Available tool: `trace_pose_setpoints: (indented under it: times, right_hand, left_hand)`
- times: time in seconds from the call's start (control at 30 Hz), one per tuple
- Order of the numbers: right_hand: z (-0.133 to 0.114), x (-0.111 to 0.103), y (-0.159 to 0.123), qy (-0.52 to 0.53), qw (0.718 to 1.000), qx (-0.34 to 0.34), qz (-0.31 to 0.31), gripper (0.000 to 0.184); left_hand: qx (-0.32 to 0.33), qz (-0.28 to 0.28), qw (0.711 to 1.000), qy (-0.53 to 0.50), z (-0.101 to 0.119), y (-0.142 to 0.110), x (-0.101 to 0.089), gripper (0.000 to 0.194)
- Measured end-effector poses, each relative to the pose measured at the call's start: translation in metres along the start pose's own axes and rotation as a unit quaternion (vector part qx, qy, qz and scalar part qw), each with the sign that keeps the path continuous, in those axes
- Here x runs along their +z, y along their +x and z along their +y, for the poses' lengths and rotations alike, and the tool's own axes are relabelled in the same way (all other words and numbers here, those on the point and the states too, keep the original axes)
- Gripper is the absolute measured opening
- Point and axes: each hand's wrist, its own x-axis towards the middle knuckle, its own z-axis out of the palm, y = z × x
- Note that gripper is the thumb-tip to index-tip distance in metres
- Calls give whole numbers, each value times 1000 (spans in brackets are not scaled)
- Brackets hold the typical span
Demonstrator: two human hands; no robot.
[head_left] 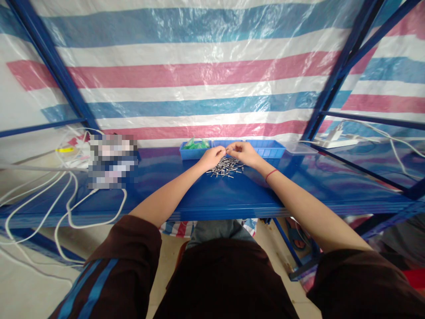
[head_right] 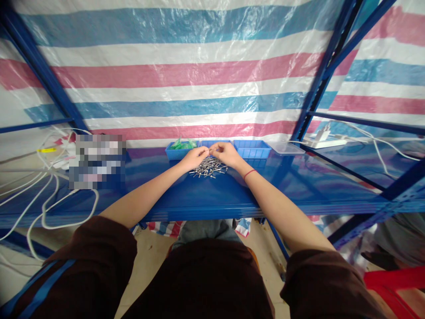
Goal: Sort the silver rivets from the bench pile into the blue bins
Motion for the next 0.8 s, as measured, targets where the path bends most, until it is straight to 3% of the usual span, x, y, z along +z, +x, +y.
trace_pose_setpoints:
  times: [0.43, 0.67, 0.8]
  right_hand:
    - [3, 1, 1, 14, 999, -31, 31, 20]
    - [-1, 0, 0, -48, 996, -63, 46, 18]
    - [-3, -1, -2, -103, 993, -28, 45, 15]
  left_hand:
    - [-36, -20, 996, -84, -3, 4, 10, 21]
    - [-13, 51, 996, -77, -3, 2, 7, 14]
    - [14, 86, 995, -39, -3, 2, 3, 11]
